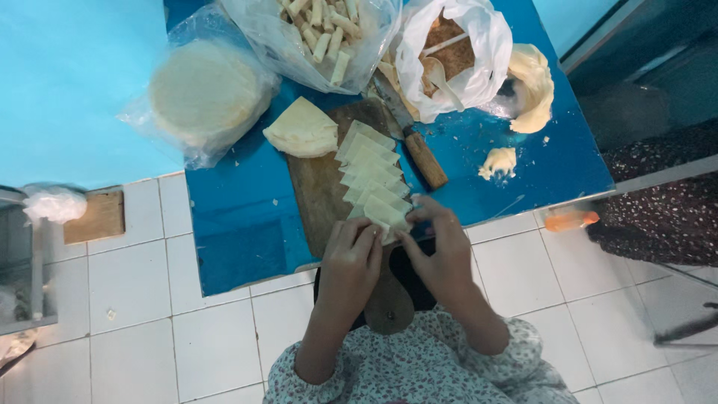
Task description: The person folds triangular dough pieces by hand on a wooden board, dips some pieces into a bag of brown powder using a spoon, and places finished dough pieces into a plastic bag with other completed stick-shaped dough pieces. They work through dough pieces one at a time, arranging folded pieces on the board.
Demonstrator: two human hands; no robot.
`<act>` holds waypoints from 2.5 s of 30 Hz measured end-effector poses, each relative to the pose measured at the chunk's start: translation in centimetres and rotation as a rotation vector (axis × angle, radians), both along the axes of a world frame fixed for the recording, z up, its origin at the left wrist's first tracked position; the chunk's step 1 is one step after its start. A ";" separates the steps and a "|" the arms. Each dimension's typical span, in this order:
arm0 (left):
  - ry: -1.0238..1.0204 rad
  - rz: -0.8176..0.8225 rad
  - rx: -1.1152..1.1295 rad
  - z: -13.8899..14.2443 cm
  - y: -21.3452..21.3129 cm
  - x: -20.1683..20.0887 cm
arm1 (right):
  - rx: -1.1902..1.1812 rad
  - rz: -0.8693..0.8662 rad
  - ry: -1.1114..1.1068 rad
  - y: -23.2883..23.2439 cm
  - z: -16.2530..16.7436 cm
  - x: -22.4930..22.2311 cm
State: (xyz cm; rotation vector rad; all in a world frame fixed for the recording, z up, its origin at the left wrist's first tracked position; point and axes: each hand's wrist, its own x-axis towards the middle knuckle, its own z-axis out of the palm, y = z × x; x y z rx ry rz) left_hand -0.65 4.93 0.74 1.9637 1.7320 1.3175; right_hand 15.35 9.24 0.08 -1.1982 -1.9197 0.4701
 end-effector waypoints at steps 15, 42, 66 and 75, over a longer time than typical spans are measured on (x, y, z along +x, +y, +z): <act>-0.072 -0.037 -0.013 0.0 0.3 -0.7 | 0.017 0.181 0.221 -0.3 -3.5 -0.7; 0.087 -0.272 -0.051 1.2 1.2 -3.2 | -0.127 0.511 0.071 4.5 -1.1 2.5; 0.155 -0.208 0.009 1.4 2.2 -3.3 | 0.127 0.585 -0.089 5.1 0.1 1.6; 0.143 -0.161 -0.024 1.4 2.3 -3.2 | -0.331 0.543 -0.080 6.2 1.7 0.7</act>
